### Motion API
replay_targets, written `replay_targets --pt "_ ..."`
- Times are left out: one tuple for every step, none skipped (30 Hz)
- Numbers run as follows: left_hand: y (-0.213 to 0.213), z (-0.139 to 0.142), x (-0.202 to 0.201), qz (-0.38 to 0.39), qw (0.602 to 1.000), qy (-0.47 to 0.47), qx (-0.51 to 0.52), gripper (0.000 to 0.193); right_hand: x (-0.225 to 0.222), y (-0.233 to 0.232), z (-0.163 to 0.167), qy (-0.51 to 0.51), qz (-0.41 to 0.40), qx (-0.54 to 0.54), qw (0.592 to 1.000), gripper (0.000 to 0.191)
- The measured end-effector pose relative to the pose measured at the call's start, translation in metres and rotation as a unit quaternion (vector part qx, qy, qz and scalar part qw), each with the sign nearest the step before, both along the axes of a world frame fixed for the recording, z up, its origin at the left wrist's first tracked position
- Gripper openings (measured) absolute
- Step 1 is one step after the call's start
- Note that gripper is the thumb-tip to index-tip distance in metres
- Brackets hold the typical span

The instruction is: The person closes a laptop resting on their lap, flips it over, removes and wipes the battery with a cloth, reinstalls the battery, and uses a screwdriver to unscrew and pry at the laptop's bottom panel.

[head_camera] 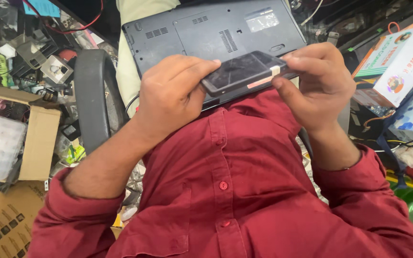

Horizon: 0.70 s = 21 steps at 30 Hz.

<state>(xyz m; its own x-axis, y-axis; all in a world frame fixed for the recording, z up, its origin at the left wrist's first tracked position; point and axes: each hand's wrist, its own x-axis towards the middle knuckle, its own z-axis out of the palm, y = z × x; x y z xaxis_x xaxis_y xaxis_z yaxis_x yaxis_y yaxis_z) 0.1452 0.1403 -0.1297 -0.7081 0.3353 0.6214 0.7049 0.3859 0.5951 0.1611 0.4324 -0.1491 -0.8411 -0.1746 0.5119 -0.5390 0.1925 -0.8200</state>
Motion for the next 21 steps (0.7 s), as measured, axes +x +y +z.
replay_targets --pt "0.000 -0.001 0.000 -0.004 1.000 -0.004 -0.001 0.037 0.000 0.000 0.001 0.019 -0.008 0.015 1.000 0.042" --pt "0.000 -0.001 0.000 -0.007 1.000 -0.008 -0.002 0.037 0.000 0.000 0.002 0.038 -0.016 0.033 0.999 0.042" --pt "0.001 -0.001 0.000 -0.008 1.000 -0.008 -0.001 0.037 -0.001 -0.001 0.003 0.056 -0.024 0.051 0.997 0.042" --pt "0.001 -0.001 0.000 -0.008 1.000 -0.008 0.000 0.036 -0.002 -0.001 0.004 0.059 -0.024 0.050 0.997 0.043" --pt "0.001 -0.001 0.000 -0.008 1.000 -0.008 0.001 0.036 -0.002 -0.002 0.005 0.062 -0.023 0.050 0.997 0.043" --pt "0.001 -0.001 0.000 -0.007 1.000 -0.006 -0.001 0.037 -0.003 -0.003 0.006 0.064 -0.022 0.049 0.996 0.043" --pt "0.000 -0.001 0.000 -0.006 1.000 -0.004 -0.002 0.038 -0.004 -0.003 0.007 0.068 -0.020 0.053 0.996 0.043" --pt "0.000 0.000 0.001 -0.005 1.000 -0.001 -0.003 0.038 -0.004 -0.003 0.008 0.072 -0.017 0.057 0.996 0.043" --pt "0.000 0.000 0.000 -0.002 1.000 0.005 -0.004 0.038 -0.004 -0.004 0.009 0.075 -0.017 0.061 0.995 0.042" --pt "0.000 0.000 0.001 0.000 1.000 0.009 -0.006 0.039 -0.004 -0.004 0.010 0.077 -0.018 0.065 0.995 0.042" --pt "-0.001 0.000 0.001 0.003 1.000 0.015 -0.008 0.039 -0.003 -0.005 0.011 0.079 -0.021 0.069 0.994 0.041" --pt "-0.001 0.000 0.000 0.003 1.000 0.018 -0.008 0.039 -0.003 -0.005 0.012 0.081 -0.024 0.073 0.994 0.041" --pt "0.000 0.000 0.000 0.004 1.000 0.021 -0.008 0.039 -0.003 -0.005 0.013 0.082 -0.024 0.079 0.993 0.040" --pt "0.000 0.000 0.000 0.004 1.000 0.025 -0.007 0.039 -0.003 -0.005 0.013 0.084 -0.025 0.086 0.992 0.039" --pt "0.000 0.001 0.000 0.003 1.000 0.024 -0.008 0.039 -0.003 -0.004 0.014 0.085 -0.026 0.092 0.992 0.039" --pt "0.000 0.001 0.000 0.002 1.000 0.023 -0.008 0.039 -0.003 -0.004 0.015 0.083 -0.027 0.092 0.992 0.038" --pt "0.001 0.001 0.000 0.001 1.000 0.022 -0.008 0.038 -0.003 -0.004 0.015 0.082 -0.029 0.091 0.992 0.038" --pt "0.001 0.002 0.000 0.002 1.000 0.023 -0.009 0.038 -0.003 -0.004 0.015 0.080 -0.030 0.091 0.992 0.037" --pt "0.001 0.003 0.000 0.003 1.000 0.024 -0.010 0.039 -0.003 -0.004 0.015 0.076 -0.032 0.090 0.993 0.037" --pt "0.001 0.004 0.000 0.004 1.000 0.025 -0.012 0.039 -0.002 -0.004 0.015 0.071 -0.033 0.089 0.993 0.037" --pt "0.000 0.004 0.000 0.003 0.999 0.031 -0.017 0.038 -0.002 -0.004 0.015 0.067 -0.035 0.088 0.993 0.037"
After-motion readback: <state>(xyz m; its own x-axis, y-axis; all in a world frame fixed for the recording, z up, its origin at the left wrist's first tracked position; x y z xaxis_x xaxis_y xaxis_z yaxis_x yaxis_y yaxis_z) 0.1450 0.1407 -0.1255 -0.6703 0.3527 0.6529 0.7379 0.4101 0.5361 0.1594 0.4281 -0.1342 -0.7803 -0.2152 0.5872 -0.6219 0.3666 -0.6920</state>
